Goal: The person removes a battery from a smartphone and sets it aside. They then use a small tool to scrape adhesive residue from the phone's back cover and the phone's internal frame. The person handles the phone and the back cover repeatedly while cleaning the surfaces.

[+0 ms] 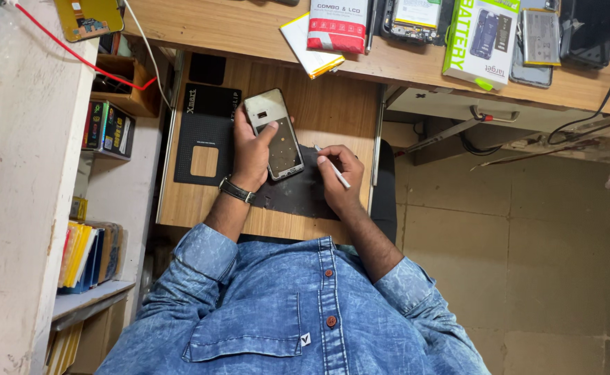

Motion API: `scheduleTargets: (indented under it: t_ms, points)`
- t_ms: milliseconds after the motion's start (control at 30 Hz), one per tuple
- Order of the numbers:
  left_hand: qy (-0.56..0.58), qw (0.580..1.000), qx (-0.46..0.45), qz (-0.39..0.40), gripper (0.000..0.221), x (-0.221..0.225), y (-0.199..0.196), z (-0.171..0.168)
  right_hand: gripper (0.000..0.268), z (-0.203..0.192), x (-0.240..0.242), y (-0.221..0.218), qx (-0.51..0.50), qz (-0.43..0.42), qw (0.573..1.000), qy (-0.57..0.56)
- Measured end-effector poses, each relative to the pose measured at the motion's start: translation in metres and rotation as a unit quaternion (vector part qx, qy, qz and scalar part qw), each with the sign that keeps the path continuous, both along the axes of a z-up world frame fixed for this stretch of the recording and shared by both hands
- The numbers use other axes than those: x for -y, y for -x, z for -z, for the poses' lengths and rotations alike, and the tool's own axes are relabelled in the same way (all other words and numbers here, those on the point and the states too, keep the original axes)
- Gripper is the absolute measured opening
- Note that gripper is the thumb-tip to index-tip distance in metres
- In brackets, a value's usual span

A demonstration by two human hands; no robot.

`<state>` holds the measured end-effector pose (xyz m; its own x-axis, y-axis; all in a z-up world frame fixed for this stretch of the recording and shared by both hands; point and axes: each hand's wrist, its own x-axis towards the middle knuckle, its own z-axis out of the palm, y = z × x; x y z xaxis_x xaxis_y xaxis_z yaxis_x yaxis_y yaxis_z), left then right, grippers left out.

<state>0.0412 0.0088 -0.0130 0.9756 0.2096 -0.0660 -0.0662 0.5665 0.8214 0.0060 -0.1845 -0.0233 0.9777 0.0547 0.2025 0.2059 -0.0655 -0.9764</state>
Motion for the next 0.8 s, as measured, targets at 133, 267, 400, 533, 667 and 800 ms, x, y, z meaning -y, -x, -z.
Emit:
scheduleTargets:
  t_ms: [133,267,400,533,667,800]
  points:
    - [-0.118,0.993,-0.004,-0.009,0.082,0.002,0.003,-0.003,0.006,0.013,0.006,-0.004,-0.028,0.001,0.996,-0.090]
    - [-0.272,0.962,0.002,-0.020,0.077,-0.001,0.003,0.004,0.006,0.023,0.008,-0.010,-0.032,0.002,0.992,-0.119]
    - [-0.217,0.976,-0.010,-0.027,0.073,-0.003,-0.012,0.015,0.008,0.024,0.008,-0.013,-0.026,-0.008,0.993,-0.115]
    - [-0.276,0.959,0.009,-0.056,0.070,-0.004,-0.023,0.023,0.009,0.021,0.007,-0.012,-0.015,-0.023,0.994,-0.110]
    - [-0.432,0.898,0.032,-0.082,0.066,0.000,-0.026,0.026,0.011,0.013,0.002,-0.017,-0.029,-0.009,0.996,-0.084]
    - [-0.510,0.850,0.048,-0.121,0.068,0.003,-0.030,0.023,0.011,0.004,-0.004,-0.022,-0.078,0.032,0.996,-0.039]
